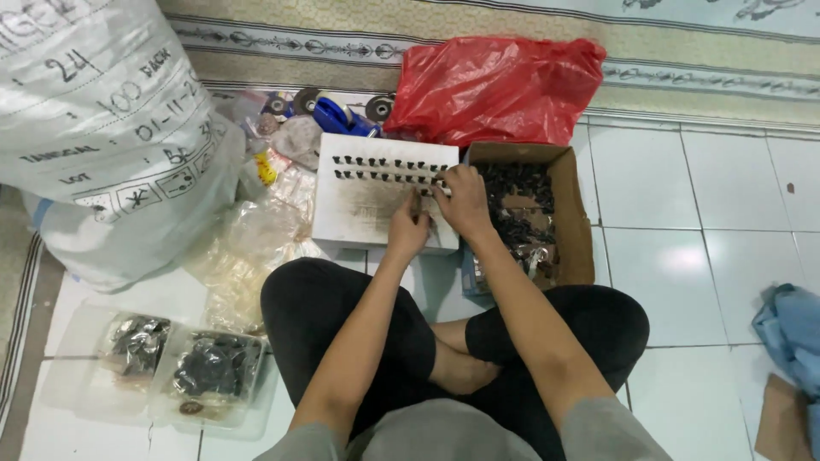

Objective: The person sits cross-legged on the floor and repeatedly picks small black components from a cardboard box, then places them into a white tray with rows of slots. The person handles the components one at a time, filling the tray gradually.

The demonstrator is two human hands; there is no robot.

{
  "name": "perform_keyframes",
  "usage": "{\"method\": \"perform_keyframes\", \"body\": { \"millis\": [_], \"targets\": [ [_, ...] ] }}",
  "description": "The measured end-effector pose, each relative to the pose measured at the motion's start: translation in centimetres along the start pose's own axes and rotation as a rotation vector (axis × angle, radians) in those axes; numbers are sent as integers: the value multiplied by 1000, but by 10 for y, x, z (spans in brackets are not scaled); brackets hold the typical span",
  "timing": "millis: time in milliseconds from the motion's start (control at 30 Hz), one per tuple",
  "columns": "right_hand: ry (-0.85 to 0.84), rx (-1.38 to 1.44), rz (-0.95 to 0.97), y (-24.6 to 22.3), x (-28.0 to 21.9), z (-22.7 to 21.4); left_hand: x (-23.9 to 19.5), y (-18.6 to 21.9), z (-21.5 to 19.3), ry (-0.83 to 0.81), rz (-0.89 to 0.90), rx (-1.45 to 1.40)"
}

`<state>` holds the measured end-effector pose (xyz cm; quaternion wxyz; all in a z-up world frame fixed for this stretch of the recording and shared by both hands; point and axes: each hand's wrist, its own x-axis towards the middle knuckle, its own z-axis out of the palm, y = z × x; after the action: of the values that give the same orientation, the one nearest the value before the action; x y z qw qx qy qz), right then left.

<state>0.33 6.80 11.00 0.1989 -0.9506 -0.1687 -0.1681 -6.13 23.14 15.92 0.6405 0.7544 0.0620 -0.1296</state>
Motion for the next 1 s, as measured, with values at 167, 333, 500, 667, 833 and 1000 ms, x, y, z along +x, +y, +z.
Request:
{"method": "perform_keyframes", "body": {
  "millis": [167, 333, 500, 667, 833, 1000],
  "targets": [
    [53, 29, 284, 59, -15, -46, 2, -3, 41, 64, 342, 271],
    [-80, -142, 644, 176, -53, -30, 50, -21, 137, -66, 645, 427],
    [-275, -232, 738, 247, -70, 15, 81, 10, 201, -343, 489, 479],
    [-355, -285, 723, 237, -53, 1, 104, 1, 223, -388, 393, 584],
    [-288, -414, 690, 214, -49, -8, 122, -44, 230, -436, 219, 572],
    [-141, -312, 742, 193, -47, -21, 118, -27, 231, -394, 59, 462]
  ]
}}
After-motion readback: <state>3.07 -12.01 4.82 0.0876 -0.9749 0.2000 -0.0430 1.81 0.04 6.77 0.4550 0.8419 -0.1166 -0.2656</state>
